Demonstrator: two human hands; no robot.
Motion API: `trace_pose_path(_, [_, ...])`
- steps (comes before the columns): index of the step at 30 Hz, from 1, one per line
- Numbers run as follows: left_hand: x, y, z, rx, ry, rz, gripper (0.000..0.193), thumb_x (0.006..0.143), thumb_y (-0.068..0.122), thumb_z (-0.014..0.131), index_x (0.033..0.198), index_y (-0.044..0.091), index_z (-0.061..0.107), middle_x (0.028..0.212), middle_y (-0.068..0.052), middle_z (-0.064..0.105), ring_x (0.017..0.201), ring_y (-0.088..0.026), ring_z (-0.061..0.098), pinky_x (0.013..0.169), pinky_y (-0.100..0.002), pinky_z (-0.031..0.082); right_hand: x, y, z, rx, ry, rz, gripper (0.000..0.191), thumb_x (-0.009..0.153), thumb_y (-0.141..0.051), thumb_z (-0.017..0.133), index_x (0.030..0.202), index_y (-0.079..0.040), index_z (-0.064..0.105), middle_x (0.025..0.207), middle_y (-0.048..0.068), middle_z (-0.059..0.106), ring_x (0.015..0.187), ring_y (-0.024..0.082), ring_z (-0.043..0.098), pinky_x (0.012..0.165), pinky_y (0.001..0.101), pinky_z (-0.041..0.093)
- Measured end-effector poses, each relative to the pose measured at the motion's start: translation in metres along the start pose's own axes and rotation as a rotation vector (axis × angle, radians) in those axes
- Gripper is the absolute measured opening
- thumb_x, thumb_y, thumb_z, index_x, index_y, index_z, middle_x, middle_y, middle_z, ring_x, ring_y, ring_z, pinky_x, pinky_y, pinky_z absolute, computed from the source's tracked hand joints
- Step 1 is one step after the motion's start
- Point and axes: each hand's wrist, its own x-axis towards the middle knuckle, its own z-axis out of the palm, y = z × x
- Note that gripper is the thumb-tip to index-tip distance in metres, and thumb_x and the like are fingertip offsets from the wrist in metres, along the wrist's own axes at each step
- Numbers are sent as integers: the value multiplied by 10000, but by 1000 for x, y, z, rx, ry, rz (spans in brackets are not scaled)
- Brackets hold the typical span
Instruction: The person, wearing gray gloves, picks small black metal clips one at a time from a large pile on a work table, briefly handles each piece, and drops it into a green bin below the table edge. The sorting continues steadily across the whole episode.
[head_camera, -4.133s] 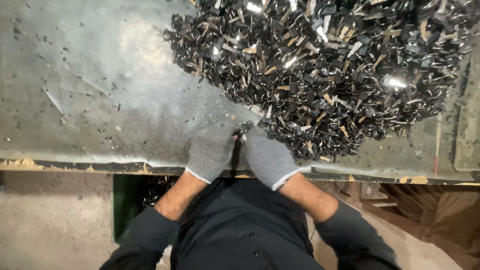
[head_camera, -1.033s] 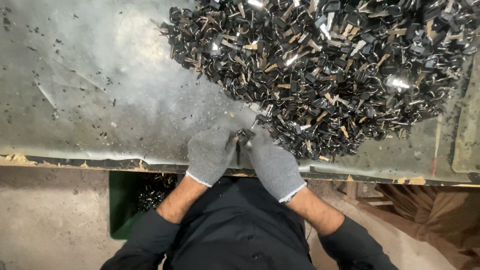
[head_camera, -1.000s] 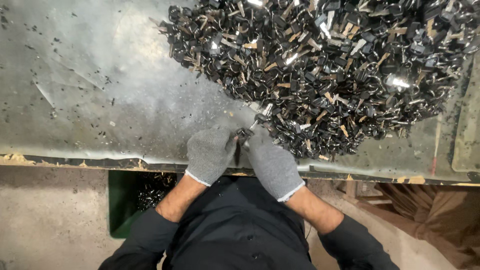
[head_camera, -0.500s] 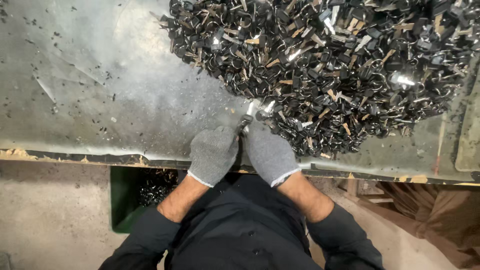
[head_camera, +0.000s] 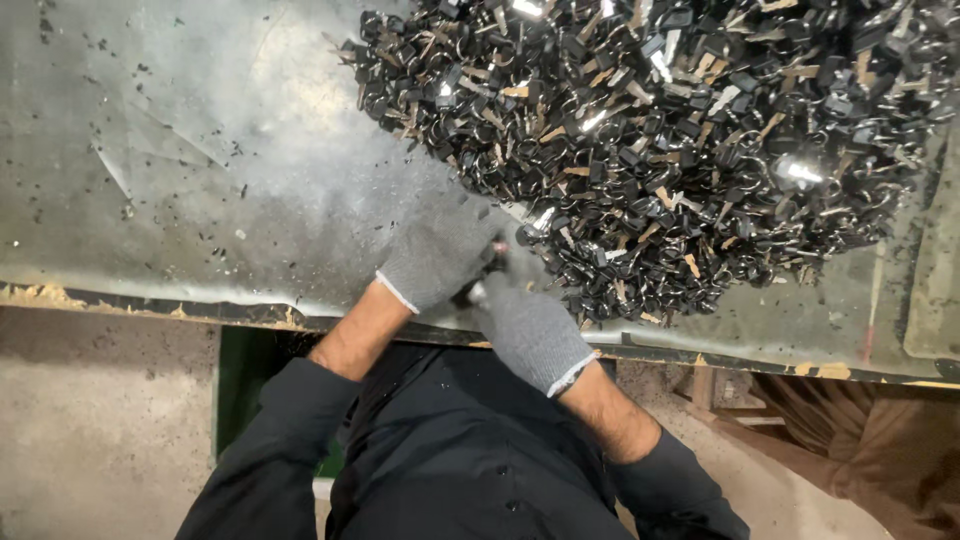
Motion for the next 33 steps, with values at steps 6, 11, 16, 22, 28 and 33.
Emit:
trace_pose_path(6, [-25, 24, 5, -230, 66, -334, 198, 868, 270, 781, 1002, 130, 739, 855, -73, 688, 818, -290, 657, 840, -486, 512, -9, 12, -2, 79, 104, 358, 338, 1069, -320, 556, 1214, -17, 522, 881, 227, 722, 760, 359, 752, 641, 461, 619])
trace_pose_path(11, [-36, 24, 19, -335, 88, -417, 184, 830, 161, 747, 1012, 135, 737, 924, -104, 710, 890, -335, 677, 793, -488, 520, -1, 13, -2, 107, 218, 107, 338, 986, -267, 600, 1215, -28, 536, 915, 215, 696, 719, 383, 737, 572, 468, 604])
trace_pose_path(16, [-38, 27, 23, -169, 166, -257, 321, 790, 125, 728, 1102, 61, 688, 1009, -166, 680, 947, -368, 654, 830, -510, 512, 8, 10, -5, -72, 164, 69, 385, 973, -251, 586, 1189, 60, 517, 926, 238, 681, 672, 384, 739, 538, 459, 609])
trace_pose_path(22, [-42, 29, 29, -196, 154, -274, 345, 813, 107, 716, 1154, 66, 681, 1068, -166, 674, 990, -381, 633, 859, -509, 503, 6, 13, -13, 61, 92, 159, 281, 1014, -243, 549, 1099, 24, 561, 837, 198, 711, 729, 382, 741, 608, 483, 590])
trace_pose_path(28, [-43, 28, 38, -145, 239, -168, 418, 835, 76, 690, 1252, 61, 670, 1122, -162, 680, 1027, -368, 629, 936, -495, 512, 8, 7, -10, -30, 131, 172, 253, 1028, -199, 518, 1059, 51, 545, 886, 225, 690, 687, 364, 746, 555, 454, 609])
trace_pose_path(33, [-42, 27, 36, -181, 165, -202, 378, 845, 99, 715, 1222, 87, 683, 1082, -139, 684, 1019, -355, 638, 911, -488, 511, 8, 10, -9, 28, 147, 111, 268, 977, -202, 560, 1096, 37, 530, 906, 236, 702, 726, 414, 728, 586, 511, 584])
